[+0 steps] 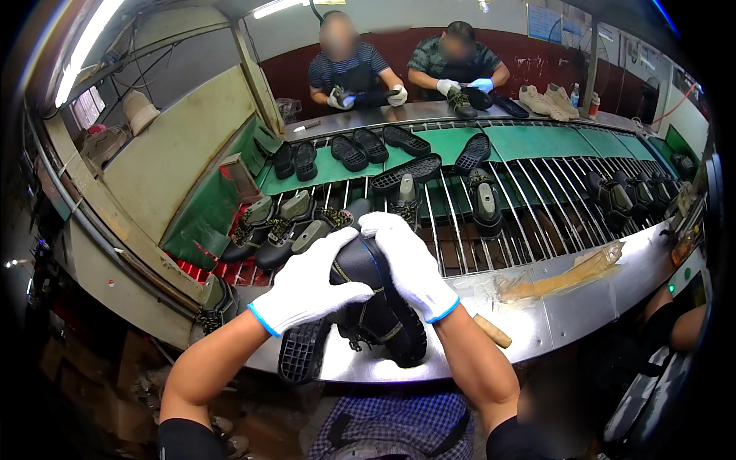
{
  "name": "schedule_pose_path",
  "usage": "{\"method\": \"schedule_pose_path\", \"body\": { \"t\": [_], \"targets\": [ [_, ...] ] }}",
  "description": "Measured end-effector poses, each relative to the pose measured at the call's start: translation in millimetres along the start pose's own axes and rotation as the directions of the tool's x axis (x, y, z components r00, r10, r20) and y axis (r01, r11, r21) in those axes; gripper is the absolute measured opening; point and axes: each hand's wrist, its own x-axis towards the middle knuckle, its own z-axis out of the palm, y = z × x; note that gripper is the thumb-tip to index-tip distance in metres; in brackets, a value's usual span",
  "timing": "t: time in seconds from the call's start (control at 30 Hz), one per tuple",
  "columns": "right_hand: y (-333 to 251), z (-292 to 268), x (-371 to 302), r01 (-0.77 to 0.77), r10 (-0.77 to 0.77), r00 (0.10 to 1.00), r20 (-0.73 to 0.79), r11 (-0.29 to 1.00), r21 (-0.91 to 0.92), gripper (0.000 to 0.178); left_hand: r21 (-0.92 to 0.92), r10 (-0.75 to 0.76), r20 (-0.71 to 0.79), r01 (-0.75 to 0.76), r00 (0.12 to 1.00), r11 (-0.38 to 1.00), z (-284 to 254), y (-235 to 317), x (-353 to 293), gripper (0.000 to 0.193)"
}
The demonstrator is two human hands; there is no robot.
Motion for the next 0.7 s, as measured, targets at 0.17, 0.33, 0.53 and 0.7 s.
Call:
{"method": "schedule_pose_path", "body": {
  "t": [0.17,0.33,0.53,0.7],
  "targets": [
    [3.3,15.6,1.8,0.083,-0.106,0.993,-0.041,0.920,-0.384,0.026,0.007,-0.108,-0.085,0.109,0.990,0.994,9.9,2.9,-4.6,0.103],
    [-6.1,2.6,-20.5,0.006,0.012,0.996,0.092,0.981,-0.193,0.055,-0.029,0.000,0.043,0.002,0.999,1.000,-8.7,1.1,-13.6,0.104],
    [12.4,-86.9,-95.9,0.012,0.124,0.984,0.131,0.677,-0.736,0.044,-0.091,0.055,-0.043,-0.058,0.998,0.994,-3.9,-23.8,-37.6,0.098],
    [12.8,-157.3,-218.5,-0.202,0.259,0.941,-0.218,-0.084,-0.976,0.046,-0.371,-0.145,-0.284,0.031,0.948,0.928,46.4,-52.0,-110.3,0.095]
  ]
}}
